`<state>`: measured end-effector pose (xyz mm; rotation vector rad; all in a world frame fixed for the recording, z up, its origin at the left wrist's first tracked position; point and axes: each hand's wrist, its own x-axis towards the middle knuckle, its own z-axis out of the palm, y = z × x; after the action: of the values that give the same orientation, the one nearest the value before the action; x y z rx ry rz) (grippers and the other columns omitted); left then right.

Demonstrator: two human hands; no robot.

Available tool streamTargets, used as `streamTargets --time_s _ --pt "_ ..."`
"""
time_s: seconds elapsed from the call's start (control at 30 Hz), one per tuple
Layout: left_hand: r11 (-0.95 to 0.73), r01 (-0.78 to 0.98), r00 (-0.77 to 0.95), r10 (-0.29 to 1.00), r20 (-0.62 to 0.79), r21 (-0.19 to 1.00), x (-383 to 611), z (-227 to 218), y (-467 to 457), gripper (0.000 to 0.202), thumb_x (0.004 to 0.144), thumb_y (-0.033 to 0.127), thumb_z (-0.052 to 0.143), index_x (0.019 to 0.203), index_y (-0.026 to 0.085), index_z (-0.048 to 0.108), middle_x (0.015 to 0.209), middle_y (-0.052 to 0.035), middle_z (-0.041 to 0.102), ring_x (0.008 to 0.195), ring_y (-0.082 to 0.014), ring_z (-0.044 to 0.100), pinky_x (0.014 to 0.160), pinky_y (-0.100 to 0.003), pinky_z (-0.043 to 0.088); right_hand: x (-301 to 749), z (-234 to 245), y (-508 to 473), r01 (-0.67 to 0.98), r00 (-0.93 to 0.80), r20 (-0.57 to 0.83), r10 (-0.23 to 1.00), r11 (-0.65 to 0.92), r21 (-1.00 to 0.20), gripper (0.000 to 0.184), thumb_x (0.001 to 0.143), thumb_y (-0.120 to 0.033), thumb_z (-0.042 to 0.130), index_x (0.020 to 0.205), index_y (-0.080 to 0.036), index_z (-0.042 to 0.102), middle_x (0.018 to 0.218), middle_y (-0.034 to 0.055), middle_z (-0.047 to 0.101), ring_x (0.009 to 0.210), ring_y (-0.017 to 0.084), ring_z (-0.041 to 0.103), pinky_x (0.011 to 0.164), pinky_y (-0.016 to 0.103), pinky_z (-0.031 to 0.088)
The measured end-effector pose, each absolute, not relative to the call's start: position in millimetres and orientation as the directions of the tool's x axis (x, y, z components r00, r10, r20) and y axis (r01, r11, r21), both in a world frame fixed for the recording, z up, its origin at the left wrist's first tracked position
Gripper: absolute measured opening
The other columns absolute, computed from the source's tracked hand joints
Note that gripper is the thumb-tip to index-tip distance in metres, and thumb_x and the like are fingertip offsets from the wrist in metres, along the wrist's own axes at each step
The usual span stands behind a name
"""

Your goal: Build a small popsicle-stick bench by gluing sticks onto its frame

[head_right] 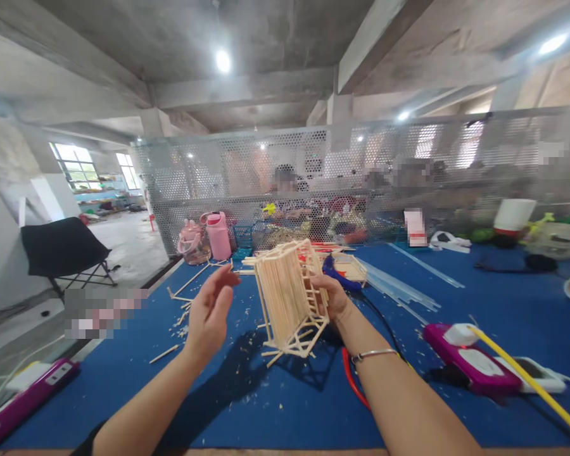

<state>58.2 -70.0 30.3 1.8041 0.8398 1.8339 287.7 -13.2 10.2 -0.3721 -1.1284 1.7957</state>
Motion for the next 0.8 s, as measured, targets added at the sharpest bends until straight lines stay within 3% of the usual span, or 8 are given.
streamTargets --time_s 0.1,0.2,0.37,0.57,0.7,0.8 --pt "-0.45 -0.256 0.055 0.877 0.478 0.855 61.7 47.4 -63.2 0.047 0.076 0.051 0.059 0.112 0.02 0.061 0.081 -0.0039 0.068 0.071 -0.0137 0.064 0.071 -0.029 0.052 285.2 17.9 -21.8 -0.563 -0.552 0.256 0.794 -0.127 -0.817 0.025 0.053 -0.02 0.062 0.078 -0.02 0.061 0.067 -0.0004 0.07 0.061 0.016 0.066 0.058 0.026 0.053" --pt "-0.298 -0.429 0.161 0.904 0.397 0.853 65.6 56.7 -63.1 0.048 0.065 0.052 0.07 0.099 0.018 0.067 0.072 -0.0025 0.068 0.064 -0.0117 0.063 0.066 -0.025 0.051 281.9 24.3 -27.9 -0.558 -0.592 0.286 0.754 -0.126 -0.82 0.03 0.051 -0.017 0.063 0.08 -0.021 0.062 0.068 -0.0019 0.069 0.06 0.014 0.066 0.058 0.023 0.051" --pt "-0.262 -0.487 0.113 0.927 0.358 0.833 71.4 57.5 -64.4 0.041 0.05 0.037 0.083 0.085 0.019 0.071 0.065 0.001 0.069 0.059 -0.0083 0.062 0.062 -0.021 0.051 279.4 27.3 -30.8 -0.536 -0.607 0.289 0.74 -0.113 -0.836 0.029 0.049 -0.017 0.064 0.078 -0.02 0.061 0.065 -0.002 0.068 0.057 0.013 0.065 0.055 0.021 0.05" --pt "-0.218 -0.509 0.094 0.948 0.305 0.833 73.8 57.1 -60.7 0.035 0.042 0.035 0.086 0.068 0.017 0.07 0.061 0.0013 0.069 0.055 -0.008 0.061 0.06 -0.021 0.052 280.1 26.0 -30.4 -0.514 -0.577 0.26 0.774 -0.097 -0.852 0.035 0.047 -0.018 0.062 0.082 -0.019 0.061 0.067 -0.0007 0.069 0.058 0.014 0.065 0.054 0.022 0.049" --pt "-0.216 -0.51 0.118 0.941 0.316 0.833 72.0 56.1 -60.3 0.033 0.047 0.033 0.085 0.071 0.016 0.07 0.063 0.0005 0.069 0.057 -0.0087 0.061 0.062 -0.023 0.052 284.5 22.3 -26.7 -0.479 -0.587 0.24 0.774 -0.092 -0.873 0.034 0.05 -0.019 0.062 0.084 -0.018 0.061 0.069 0.0014 0.069 0.059 0.016 0.065 0.059 0.027 0.051" --pt "-0.214 -0.489 0.176 0.925 0.336 0.846 66.2 55.7 -61.2 0.044 0.051 0.034 0.083 0.089 0.018 0.069 0.067 0.0001 0.069 0.059 -0.0093 0.062 0.062 -0.023 0.051 290.0 17.5 -22.6 -0.472 -0.566 0.201 0.799 -0.114 -0.874 0.027 0.057 -0.023 0.062 0.083 -0.019 0.06 0.067 0.0017 0.068 0.06 0.016 0.065 0.062 0.029 0.052"
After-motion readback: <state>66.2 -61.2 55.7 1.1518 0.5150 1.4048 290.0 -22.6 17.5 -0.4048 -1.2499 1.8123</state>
